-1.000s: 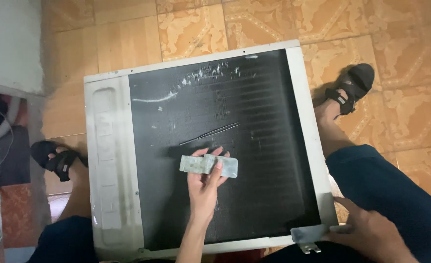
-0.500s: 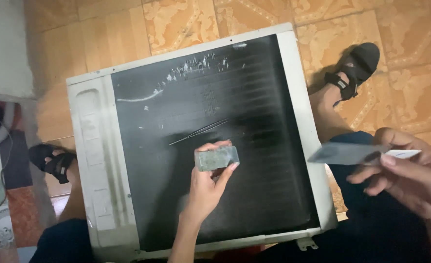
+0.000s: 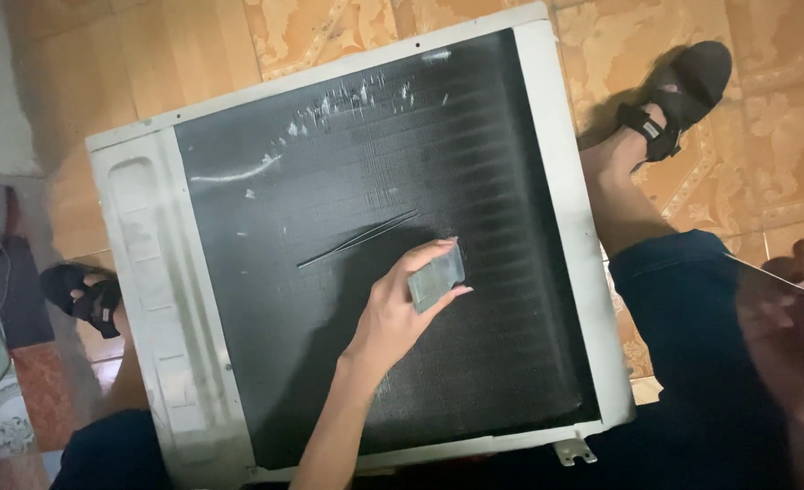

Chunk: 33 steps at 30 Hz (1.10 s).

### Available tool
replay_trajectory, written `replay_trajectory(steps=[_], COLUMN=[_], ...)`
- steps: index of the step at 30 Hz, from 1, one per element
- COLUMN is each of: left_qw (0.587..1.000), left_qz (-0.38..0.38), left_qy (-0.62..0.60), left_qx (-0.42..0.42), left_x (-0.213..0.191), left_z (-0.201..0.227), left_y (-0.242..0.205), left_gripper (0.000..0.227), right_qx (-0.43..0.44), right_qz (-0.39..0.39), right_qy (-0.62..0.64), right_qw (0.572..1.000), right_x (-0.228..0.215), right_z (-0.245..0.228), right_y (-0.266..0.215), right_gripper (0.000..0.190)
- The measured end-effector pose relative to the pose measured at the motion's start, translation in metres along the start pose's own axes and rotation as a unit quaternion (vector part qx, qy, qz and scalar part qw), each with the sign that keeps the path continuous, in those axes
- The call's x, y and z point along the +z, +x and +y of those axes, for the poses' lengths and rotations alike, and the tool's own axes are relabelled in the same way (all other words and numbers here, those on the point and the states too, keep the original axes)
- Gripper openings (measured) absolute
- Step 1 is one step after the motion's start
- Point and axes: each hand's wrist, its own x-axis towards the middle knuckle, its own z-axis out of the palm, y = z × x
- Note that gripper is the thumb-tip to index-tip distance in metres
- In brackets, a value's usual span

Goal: Cleaning and straightening the metal fins of an air conditioner unit using small abrasive pads.

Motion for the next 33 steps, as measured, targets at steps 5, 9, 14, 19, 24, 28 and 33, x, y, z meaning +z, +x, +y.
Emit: replay_trajectory(steps=[5,9,14,19,24,28,33], left_qw=[0.999,0.998,0.996,0.993,0.998,0.999,0.997], left_qz=[-0.016,-0.025,-0.050,-0.060,-0.012,-0.004,0.067], left_qy=[0.029,0.054,0.075,0.097,0.043,-0.019,0.016], left_qx=[-0.006,0.017,0.002,0.012,-0.035,-0.041,-0.024], left_x=[0.006,0.010,0.006,0.011,0.015,0.025,0.026], left_z=[-0.005,-0.006,-0.005,-0.011,-0.018,-0.034,-0.025], left_y=[0.000,0.003,0.005,0.006,0.001,-0.006,0.001], left_gripper=[0.056,0.057,0.062,0.069,0.079,0.074,0.056], right_qx=[-0.032,0.000,0.080,0.123,0.080,-0.060,-0.279], right_qz=[0.011,0.034,0.084,0.135,0.182,0.190,0.145], right_qy=[-0.086,-0.056,-0.069,-0.179,-0.196,-0.284,-0.467], right_qw=[0.996,0.998,0.991,0.967,0.960,0.938,0.827], right_x=[0.025,0.042,0.048,0.050,0.133,0.146,0.168], right_z=[-0.005,-0.006,-0.003,0.013,0.063,0.129,0.151], right_y=[0.004,0.008,-0.002,-0.013,-0.018,0.009,0.035], right_gripper=[0.019,0.020,0.060,0.031,0.020,0.025,0.010])
